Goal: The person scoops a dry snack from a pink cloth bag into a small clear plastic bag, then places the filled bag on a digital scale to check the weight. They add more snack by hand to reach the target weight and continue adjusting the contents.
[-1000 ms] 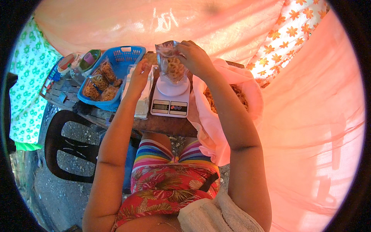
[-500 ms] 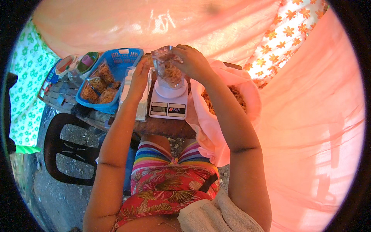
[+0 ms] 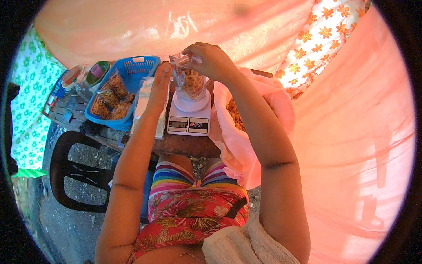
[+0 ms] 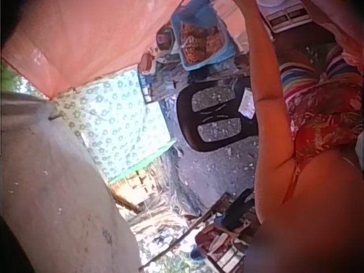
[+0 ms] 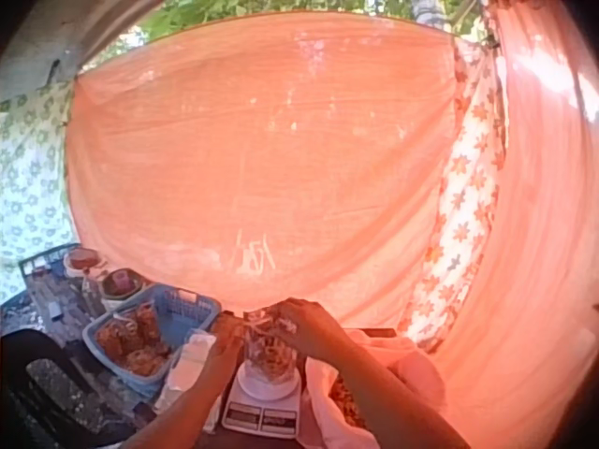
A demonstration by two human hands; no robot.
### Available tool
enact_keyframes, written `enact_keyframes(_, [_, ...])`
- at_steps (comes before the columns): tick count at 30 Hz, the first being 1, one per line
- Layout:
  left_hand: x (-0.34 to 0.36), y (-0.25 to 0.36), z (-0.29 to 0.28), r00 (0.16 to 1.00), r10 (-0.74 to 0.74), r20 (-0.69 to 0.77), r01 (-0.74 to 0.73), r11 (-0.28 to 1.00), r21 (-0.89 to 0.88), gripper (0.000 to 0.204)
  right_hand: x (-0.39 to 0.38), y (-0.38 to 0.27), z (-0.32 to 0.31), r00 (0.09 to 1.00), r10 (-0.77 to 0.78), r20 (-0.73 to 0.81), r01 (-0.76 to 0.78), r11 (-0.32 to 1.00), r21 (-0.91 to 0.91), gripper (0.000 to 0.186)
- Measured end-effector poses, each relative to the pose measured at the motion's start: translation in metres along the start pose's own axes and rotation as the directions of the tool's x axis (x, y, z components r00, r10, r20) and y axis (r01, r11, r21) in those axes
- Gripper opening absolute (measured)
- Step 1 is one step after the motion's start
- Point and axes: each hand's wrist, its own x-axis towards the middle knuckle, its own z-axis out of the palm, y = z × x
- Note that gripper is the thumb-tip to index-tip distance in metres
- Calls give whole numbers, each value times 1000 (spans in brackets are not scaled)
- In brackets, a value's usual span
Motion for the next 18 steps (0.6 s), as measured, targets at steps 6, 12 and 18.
enact_keyframes(6, [-1, 3, 7, 998, -43, -52, 41, 998, -44, 70, -8, -5, -13, 996, 20, -82, -19, 1000, 15, 31])
enact_keyframes(12, [4, -13, -5, 983, 111, -144, -102, 992, 70, 67, -74, 26, -53, 944, 296, -148, -291, 955, 56, 30])
enact_keyframes(18, [-2, -9, 2, 926, 289, -242, -245, 949, 197, 60, -171, 54, -66, 856, 498, 138, -511, 856, 78, 40])
